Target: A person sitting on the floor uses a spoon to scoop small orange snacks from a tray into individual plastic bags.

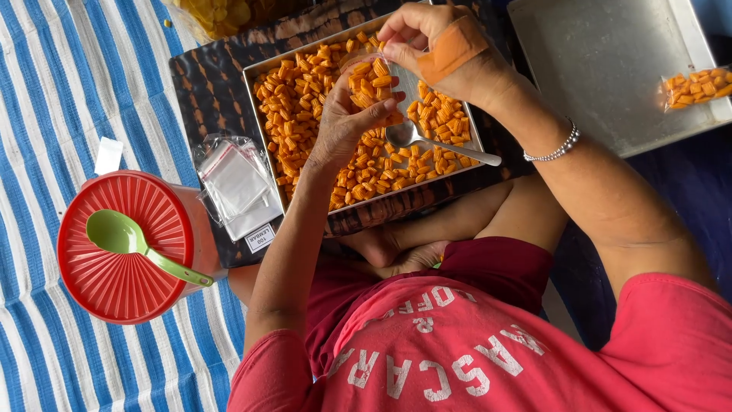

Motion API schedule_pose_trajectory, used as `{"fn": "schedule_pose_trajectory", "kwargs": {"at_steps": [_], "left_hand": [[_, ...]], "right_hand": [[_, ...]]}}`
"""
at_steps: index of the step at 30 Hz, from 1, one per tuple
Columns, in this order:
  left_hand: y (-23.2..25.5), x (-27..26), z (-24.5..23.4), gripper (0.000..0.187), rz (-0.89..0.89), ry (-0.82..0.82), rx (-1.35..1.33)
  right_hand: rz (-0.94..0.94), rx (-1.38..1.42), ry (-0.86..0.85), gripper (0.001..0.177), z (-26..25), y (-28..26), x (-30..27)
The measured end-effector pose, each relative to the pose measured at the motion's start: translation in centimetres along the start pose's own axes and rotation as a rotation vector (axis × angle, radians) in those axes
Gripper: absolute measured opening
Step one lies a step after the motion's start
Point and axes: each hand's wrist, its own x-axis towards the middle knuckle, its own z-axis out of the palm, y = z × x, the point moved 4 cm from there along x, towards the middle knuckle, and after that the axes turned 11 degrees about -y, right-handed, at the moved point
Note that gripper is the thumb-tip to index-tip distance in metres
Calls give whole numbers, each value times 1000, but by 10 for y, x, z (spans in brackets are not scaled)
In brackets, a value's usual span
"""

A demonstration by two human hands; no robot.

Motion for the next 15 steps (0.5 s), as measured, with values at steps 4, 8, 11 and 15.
{"fn": "schedule_pose_trajectory", "kwargs": {"at_steps": [4, 8, 11, 15], "left_hand": [[-4, 0, 4, 56, -21, -15, -19], [4, 4, 10, 53, 22, -65, 38], [1, 5, 8, 46, -6, -74, 3], [3, 5, 6, 29, -27, -43, 67]], "right_hand": [[32, 188, -58, 12, 2, 7, 4], [40, 161, -20, 14, -5, 6, 2], [104, 250, -22, 14, -7, 10, 0], [80, 195, -35, 11, -6, 15, -2]]}}
